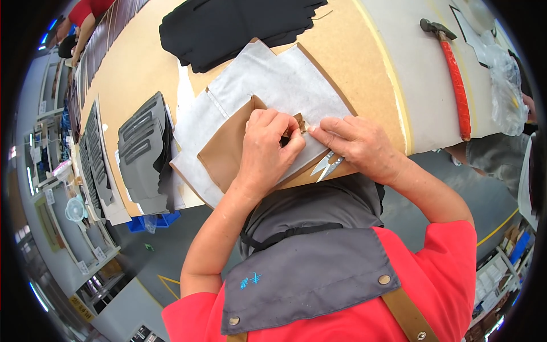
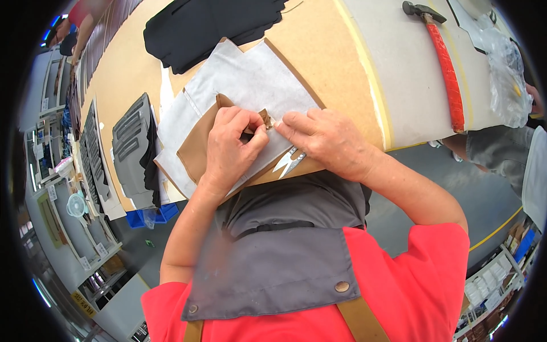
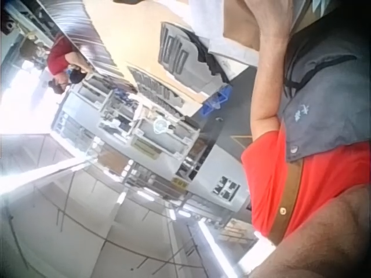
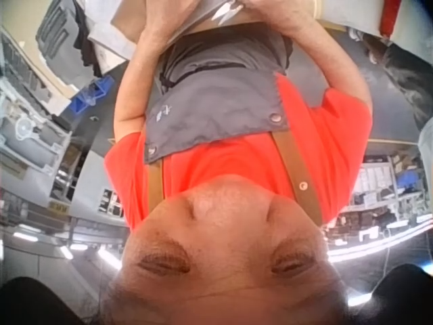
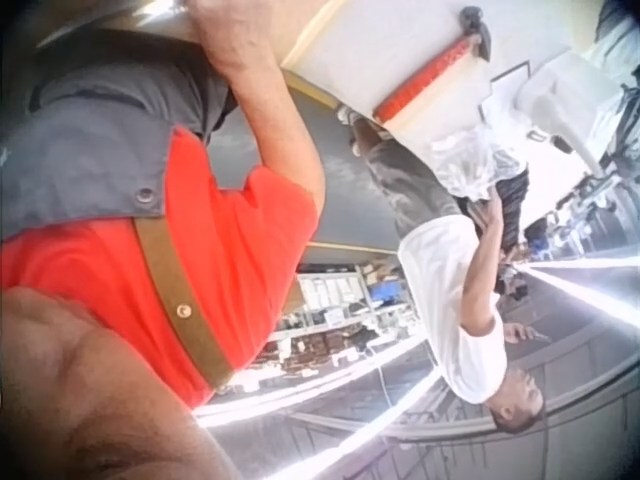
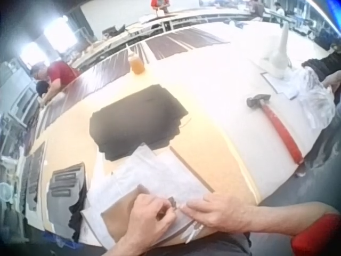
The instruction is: The recorder is preparing leather pieces by aligning edges and trimming excess material with small scissors.
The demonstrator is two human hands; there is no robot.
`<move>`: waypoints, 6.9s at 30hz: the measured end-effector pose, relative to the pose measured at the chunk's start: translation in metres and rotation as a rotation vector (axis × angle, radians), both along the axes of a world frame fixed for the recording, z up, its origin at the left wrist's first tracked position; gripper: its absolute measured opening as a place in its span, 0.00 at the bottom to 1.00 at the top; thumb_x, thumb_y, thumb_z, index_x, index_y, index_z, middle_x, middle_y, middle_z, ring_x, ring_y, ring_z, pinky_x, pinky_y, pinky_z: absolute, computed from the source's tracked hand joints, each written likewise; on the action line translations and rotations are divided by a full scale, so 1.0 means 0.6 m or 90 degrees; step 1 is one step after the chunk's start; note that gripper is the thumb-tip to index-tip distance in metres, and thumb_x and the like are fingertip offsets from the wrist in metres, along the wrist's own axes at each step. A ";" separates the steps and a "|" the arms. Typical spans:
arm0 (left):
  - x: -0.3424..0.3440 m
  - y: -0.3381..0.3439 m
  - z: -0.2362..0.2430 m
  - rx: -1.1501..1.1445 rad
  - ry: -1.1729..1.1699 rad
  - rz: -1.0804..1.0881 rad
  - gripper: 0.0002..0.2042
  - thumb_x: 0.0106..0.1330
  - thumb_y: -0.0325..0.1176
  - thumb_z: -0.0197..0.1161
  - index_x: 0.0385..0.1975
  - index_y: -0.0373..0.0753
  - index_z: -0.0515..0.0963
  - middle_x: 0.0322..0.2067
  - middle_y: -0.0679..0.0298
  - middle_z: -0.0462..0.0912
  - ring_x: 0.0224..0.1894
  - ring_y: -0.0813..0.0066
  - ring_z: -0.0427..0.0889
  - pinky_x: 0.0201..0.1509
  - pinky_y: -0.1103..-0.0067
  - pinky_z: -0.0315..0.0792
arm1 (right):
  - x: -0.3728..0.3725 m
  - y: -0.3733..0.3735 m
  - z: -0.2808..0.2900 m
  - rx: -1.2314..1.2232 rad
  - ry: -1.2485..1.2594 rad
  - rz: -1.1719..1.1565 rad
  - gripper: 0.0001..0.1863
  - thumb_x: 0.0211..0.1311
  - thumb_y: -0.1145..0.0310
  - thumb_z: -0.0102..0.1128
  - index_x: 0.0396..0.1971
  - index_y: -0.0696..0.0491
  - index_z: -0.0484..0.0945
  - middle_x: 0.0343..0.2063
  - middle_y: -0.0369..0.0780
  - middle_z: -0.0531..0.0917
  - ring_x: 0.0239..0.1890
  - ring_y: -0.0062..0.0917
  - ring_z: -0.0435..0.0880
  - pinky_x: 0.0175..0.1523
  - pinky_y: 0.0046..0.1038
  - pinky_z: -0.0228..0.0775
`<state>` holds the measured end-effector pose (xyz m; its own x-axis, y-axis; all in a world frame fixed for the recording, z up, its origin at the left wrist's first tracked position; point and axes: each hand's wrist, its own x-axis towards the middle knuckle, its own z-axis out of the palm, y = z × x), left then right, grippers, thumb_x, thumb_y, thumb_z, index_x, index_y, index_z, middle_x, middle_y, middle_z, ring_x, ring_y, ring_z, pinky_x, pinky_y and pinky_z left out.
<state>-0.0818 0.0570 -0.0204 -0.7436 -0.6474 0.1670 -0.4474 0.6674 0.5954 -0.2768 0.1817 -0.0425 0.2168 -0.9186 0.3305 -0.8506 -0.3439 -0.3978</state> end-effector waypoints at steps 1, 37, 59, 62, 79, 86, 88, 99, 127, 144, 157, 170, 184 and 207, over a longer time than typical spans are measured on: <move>0.001 -0.001 0.002 -0.002 -0.002 -0.002 0.03 0.57 0.25 0.69 0.28 0.37 0.81 0.28 0.62 0.81 0.36 0.64 0.78 0.40 0.71 0.74 | 0.000 -0.001 0.000 -0.002 -0.002 -0.002 0.23 0.56 0.71 0.62 0.54 0.53 0.83 0.47 0.33 0.80 0.40 0.26 0.80 0.45 0.30 0.77; -0.014 -0.028 0.019 0.088 -0.078 -0.095 0.05 0.60 0.26 0.67 0.32 0.38 0.77 0.31 0.61 0.78 0.33 0.60 0.81 0.38 0.68 0.77 | 0.006 0.007 -0.006 -0.038 0.026 -0.022 0.22 0.56 0.71 0.64 0.53 0.53 0.85 0.44 0.31 0.78 0.32 0.23 0.76 0.37 0.28 0.72; 0.002 -0.047 0.035 0.154 -0.076 -0.118 0.05 0.68 0.30 0.66 0.37 0.36 0.80 0.34 0.60 0.81 0.33 0.66 0.80 0.39 0.73 0.75 | 0.007 0.001 -0.002 -0.033 -0.124 -0.018 0.24 0.58 0.73 0.63 0.57 0.51 0.84 0.46 0.36 0.81 0.38 0.29 0.84 0.40 0.31 0.77; 0.005 -0.047 0.031 0.157 -0.082 -0.108 0.06 0.67 0.31 0.68 0.36 0.36 0.81 0.33 0.60 0.80 0.31 0.67 0.80 0.38 0.73 0.75 | 0.010 0.002 -0.001 -0.010 -0.091 -0.021 0.24 0.58 0.73 0.63 0.57 0.51 0.83 0.46 0.36 0.81 0.39 0.30 0.85 0.41 0.31 0.77; -0.010 0.002 0.028 -0.091 -0.072 -0.102 0.04 0.63 0.27 0.68 0.33 0.37 0.80 0.33 0.59 0.80 0.35 0.60 0.78 0.38 0.68 0.74 | 0.012 0.007 -0.001 -0.008 0.065 -0.016 0.23 0.60 0.70 0.61 0.56 0.54 0.82 0.46 0.32 0.77 0.34 0.24 0.77 0.39 0.29 0.74; -0.004 -0.003 0.045 0.050 -0.083 -0.052 0.09 0.61 0.29 0.73 0.38 0.37 0.82 0.34 0.61 0.82 0.37 0.64 0.81 0.40 0.72 0.77 | 0.006 0.004 -0.003 -0.035 -0.010 -0.011 0.25 0.58 0.72 0.63 0.58 0.53 0.82 0.46 0.33 0.79 0.35 0.25 0.80 0.38 0.30 0.74; -0.003 -0.004 0.045 0.050 -0.097 -0.049 0.10 0.61 0.30 0.74 0.39 0.37 0.82 0.35 0.61 0.82 0.37 0.66 0.82 0.40 0.73 0.77 | 0.005 0.003 -0.005 -0.036 -0.041 -0.011 0.27 0.56 0.75 0.65 0.60 0.52 0.82 0.44 0.35 0.80 0.35 0.25 0.82 0.37 0.30 0.74; 0.024 0.010 0.031 0.055 -0.030 -0.034 0.07 0.60 0.24 0.73 0.35 0.36 0.82 0.41 0.62 0.84 0.40 0.67 0.83 0.41 0.74 0.78 | -0.033 -0.081 0.005 -0.064 -0.142 0.128 0.24 0.49 0.81 0.68 0.50 0.49 0.85 0.43 0.37 0.84 0.39 0.31 0.84 0.43 0.32 0.75; 0.065 0.048 -0.033 -0.158 0.086 -0.068 0.21 0.58 0.21 0.64 0.53 0.38 0.85 0.50 0.62 0.77 0.59 0.62 0.79 0.60 0.71 0.81 | -0.046 -0.135 0.020 0.087 -0.018 0.313 0.18 0.47 0.77 0.73 0.41 0.54 0.78 0.38 0.40 0.80 0.36 0.35 0.82 0.42 0.35 0.76; 0.074 0.039 -0.041 -0.171 0.088 -0.112 0.18 0.59 0.25 0.63 0.52 0.34 0.83 0.53 0.59 0.77 0.60 0.61 0.78 0.63 0.71 0.79 | 0.004 -0.092 0.028 0.206 -0.163 0.012 0.12 0.55 0.84 0.65 0.37 0.55 0.77 0.37 0.41 0.79 0.36 0.35 0.83 0.40 0.34 0.76; 0.075 0.044 -0.046 -0.137 0.114 -0.102 0.22 0.60 0.24 0.62 0.57 0.32 0.79 0.54 0.57 0.77 0.60 0.59 0.79 0.64 0.69 0.79 | -0.009 -0.103 0.028 0.023 -0.020 0.177 0.17 0.48 0.84 0.67 0.40 0.55 0.82 0.36 0.40 0.80 0.36 0.34 0.83 0.37 0.33 0.77; 0.074 0.040 -0.047 -0.130 0.071 -0.131 0.19 0.61 0.25 0.62 0.53 0.35 0.82 0.54 0.60 0.75 0.62 0.63 0.76 0.62 0.71 0.79 | 0.046 -0.069 0.019 0.158 -0.231 -0.210 0.12 0.56 0.87 0.57 0.38 0.56 0.76 0.36 0.44 0.77 0.38 0.38 0.80 0.46 0.33 0.72; 0.074 0.041 -0.042 -0.113 0.086 -0.122 0.21 0.63 0.25 0.59 0.57 0.33 0.78 0.55 0.58 0.75 0.61 0.61 0.77 0.60 0.70 0.78 | 0.016 -0.071 0.051 0.256 -0.304 -0.123 0.13 0.62 0.82 0.64 0.47 0.57 0.84 0.40 0.40 0.83 0.45 0.25 0.83 0.48 0.26 0.76; 0.074 0.043 -0.044 -0.188 -0.019 -0.103 0.27 0.59 0.28 0.64 0.62 0.39 0.78 0.65 0.62 0.76 0.62 0.67 0.76 0.56 0.73 0.75 | 0.050 -0.085 0.018 0.159 -0.322 -0.283 0.08 0.59 0.86 0.59 0.37 0.60 0.80 0.35 0.42 0.81 0.36 0.32 0.81 0.42 0.29 0.73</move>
